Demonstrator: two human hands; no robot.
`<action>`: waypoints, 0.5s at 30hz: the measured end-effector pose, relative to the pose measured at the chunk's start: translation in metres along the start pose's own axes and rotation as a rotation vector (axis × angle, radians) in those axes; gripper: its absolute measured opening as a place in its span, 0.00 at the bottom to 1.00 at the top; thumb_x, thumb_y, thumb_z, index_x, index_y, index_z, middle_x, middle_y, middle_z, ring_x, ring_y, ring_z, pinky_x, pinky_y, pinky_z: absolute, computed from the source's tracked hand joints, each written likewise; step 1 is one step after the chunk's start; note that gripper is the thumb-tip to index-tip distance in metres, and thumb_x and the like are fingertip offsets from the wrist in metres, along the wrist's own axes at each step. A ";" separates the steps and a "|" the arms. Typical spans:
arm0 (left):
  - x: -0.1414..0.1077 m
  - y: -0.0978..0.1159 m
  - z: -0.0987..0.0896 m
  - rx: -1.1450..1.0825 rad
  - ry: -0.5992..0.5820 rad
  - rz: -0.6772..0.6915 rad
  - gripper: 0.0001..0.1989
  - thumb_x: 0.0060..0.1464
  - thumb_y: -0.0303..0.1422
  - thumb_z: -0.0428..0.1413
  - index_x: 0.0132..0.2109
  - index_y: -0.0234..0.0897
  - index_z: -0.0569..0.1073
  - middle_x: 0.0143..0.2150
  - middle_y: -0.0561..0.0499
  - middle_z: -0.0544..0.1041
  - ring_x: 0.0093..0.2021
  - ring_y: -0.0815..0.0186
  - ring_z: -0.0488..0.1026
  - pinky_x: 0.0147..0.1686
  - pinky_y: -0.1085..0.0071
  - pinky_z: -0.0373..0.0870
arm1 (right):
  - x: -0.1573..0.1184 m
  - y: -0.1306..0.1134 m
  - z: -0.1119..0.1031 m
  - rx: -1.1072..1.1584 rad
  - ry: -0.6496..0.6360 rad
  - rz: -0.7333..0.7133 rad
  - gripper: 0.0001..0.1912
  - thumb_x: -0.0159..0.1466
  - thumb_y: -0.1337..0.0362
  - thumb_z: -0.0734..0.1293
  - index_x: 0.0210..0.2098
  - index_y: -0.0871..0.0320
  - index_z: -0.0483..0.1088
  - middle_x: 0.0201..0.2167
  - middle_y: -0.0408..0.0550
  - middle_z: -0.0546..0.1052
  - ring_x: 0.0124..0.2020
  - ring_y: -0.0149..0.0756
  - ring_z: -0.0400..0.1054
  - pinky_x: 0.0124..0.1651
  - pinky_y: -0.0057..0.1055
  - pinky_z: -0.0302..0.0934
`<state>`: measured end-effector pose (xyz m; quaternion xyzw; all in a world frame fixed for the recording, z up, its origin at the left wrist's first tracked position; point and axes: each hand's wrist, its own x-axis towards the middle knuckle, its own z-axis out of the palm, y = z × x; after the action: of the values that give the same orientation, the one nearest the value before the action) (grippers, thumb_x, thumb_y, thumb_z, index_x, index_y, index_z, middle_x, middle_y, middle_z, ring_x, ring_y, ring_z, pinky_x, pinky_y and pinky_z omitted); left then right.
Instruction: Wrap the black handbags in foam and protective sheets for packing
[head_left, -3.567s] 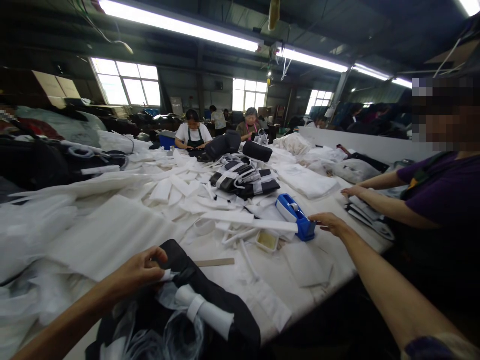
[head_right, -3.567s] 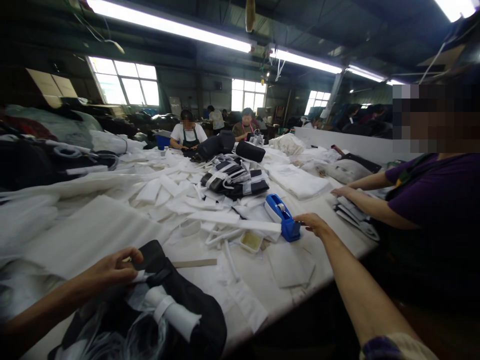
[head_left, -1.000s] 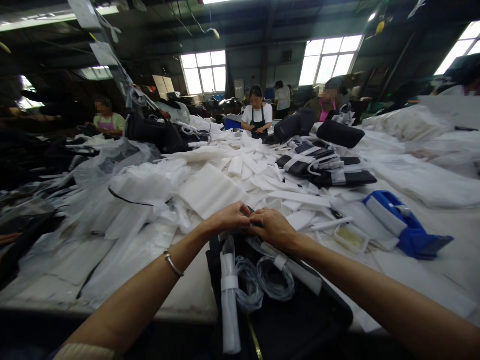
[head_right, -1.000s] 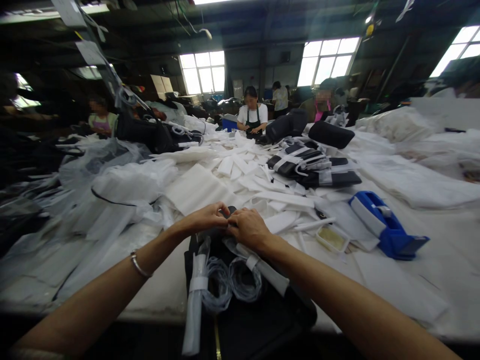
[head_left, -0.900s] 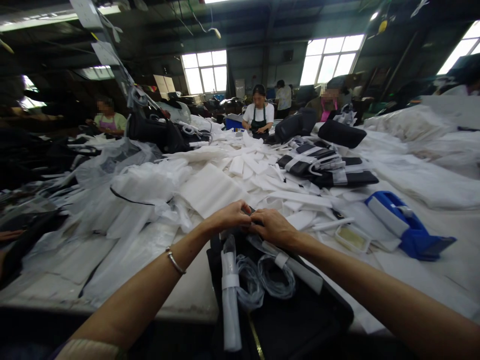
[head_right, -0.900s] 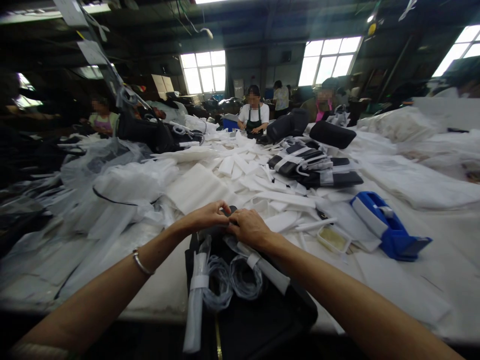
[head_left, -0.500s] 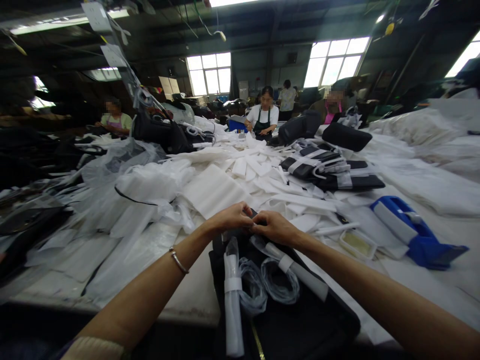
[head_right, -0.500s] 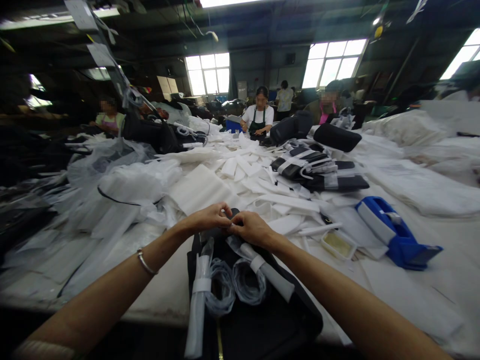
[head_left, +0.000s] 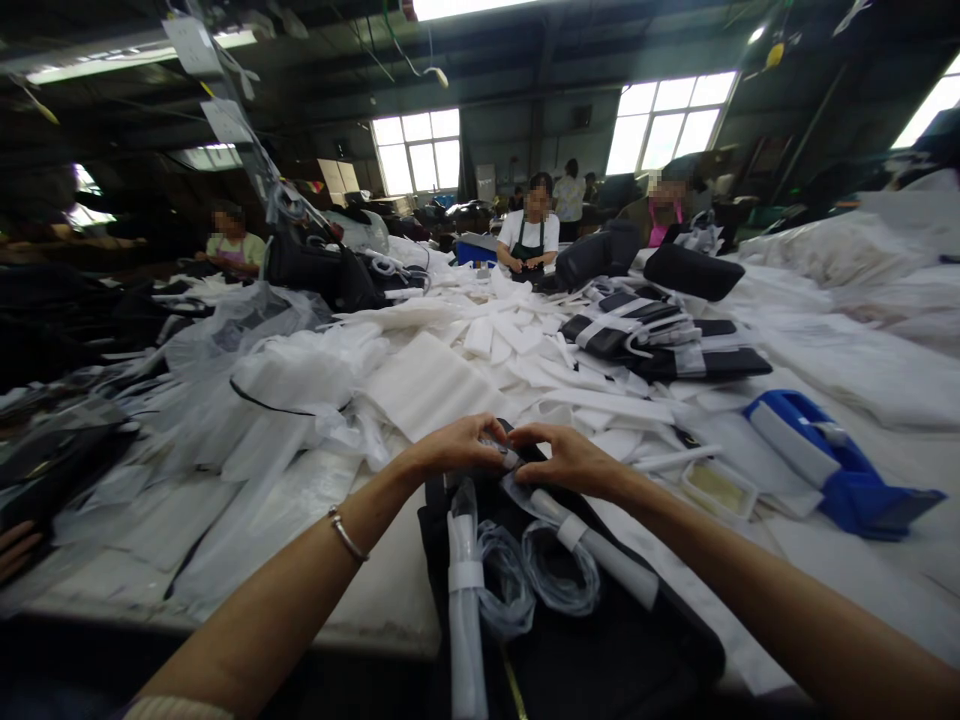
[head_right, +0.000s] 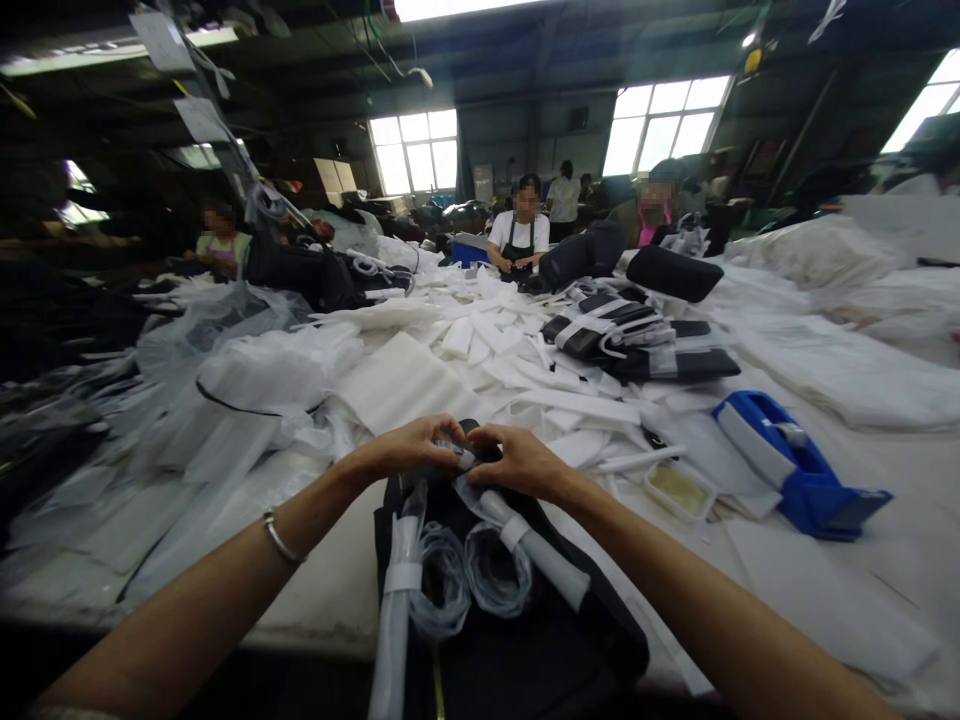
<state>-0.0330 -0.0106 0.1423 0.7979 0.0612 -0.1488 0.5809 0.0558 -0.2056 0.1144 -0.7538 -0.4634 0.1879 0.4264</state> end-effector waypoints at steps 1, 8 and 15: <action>0.001 -0.001 0.001 -0.020 -0.002 -0.009 0.19 0.40 0.30 0.63 0.41 0.34 0.69 0.26 0.53 0.77 0.28 0.66 0.75 0.30 0.73 0.68 | -0.002 -0.001 0.000 0.002 0.035 0.011 0.23 0.50 0.63 0.75 0.46 0.55 0.73 0.43 0.46 0.78 0.45 0.41 0.71 0.48 0.34 0.63; 0.006 -0.001 0.001 -0.074 -0.005 -0.052 0.17 0.42 0.31 0.61 0.41 0.32 0.70 0.27 0.52 0.78 0.28 0.67 0.75 0.31 0.73 0.69 | 0.000 -0.014 0.014 -0.284 0.143 0.007 0.13 0.50 0.62 0.75 0.34 0.57 0.72 0.29 0.42 0.75 0.31 0.34 0.68 0.32 0.28 0.56; 0.003 -0.002 0.001 -0.057 -0.044 -0.007 0.17 0.42 0.34 0.63 0.41 0.32 0.73 0.27 0.53 0.77 0.29 0.69 0.74 0.31 0.74 0.66 | -0.003 -0.009 0.020 -0.328 0.251 -0.006 0.07 0.55 0.64 0.73 0.31 0.56 0.72 0.28 0.42 0.77 0.30 0.33 0.68 0.35 0.29 0.55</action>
<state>-0.0306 -0.0114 0.1396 0.7773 0.0554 -0.1665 0.6042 0.0356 -0.1972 0.1102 -0.8293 -0.4332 0.0135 0.3528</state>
